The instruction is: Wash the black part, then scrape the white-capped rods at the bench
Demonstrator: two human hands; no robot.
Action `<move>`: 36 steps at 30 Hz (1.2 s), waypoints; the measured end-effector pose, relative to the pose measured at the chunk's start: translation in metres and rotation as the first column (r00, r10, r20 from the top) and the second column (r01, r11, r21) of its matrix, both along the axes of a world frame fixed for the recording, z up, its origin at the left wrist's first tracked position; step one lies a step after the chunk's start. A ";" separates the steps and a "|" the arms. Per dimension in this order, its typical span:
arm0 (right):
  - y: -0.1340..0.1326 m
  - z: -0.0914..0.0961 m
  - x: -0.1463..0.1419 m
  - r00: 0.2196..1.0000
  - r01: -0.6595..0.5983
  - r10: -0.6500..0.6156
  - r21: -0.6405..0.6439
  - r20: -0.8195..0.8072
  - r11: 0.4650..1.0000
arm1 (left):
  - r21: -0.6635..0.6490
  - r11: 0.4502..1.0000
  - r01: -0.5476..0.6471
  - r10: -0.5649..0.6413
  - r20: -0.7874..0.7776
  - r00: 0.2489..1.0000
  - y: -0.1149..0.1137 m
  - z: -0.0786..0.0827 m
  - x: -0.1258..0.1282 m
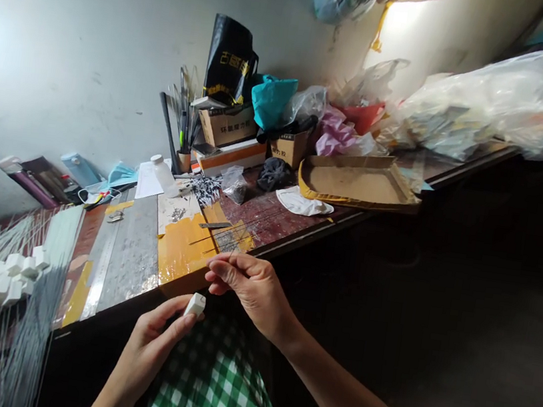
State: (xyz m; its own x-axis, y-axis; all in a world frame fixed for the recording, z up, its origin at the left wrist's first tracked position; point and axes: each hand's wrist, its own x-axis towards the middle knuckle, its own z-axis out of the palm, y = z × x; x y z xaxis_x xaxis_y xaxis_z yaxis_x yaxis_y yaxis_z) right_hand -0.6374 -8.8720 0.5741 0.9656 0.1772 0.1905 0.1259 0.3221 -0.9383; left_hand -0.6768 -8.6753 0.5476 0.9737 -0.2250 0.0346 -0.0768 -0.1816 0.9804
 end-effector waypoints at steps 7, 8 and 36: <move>0.000 -0.003 0.008 0.998 -0.066 0.064 -0.085 -0.028 0.994 | -0.008 0.994 -0.108 0.108 0.000 0.994 0.013 -0.012 -0.006; 0.002 -0.004 0.009 0.999 -0.030 0.029 -0.109 -0.020 0.994 | 0.006 0.989 -0.147 0.147 0.019 0.989 0.014 -0.013 -0.008; 0.072 -0.041 0.036 0.982 -0.039 0.111 -0.410 0.153 0.911 | 0.028 0.935 -0.354 0.355 -0.073 0.932 0.075 -0.037 -0.028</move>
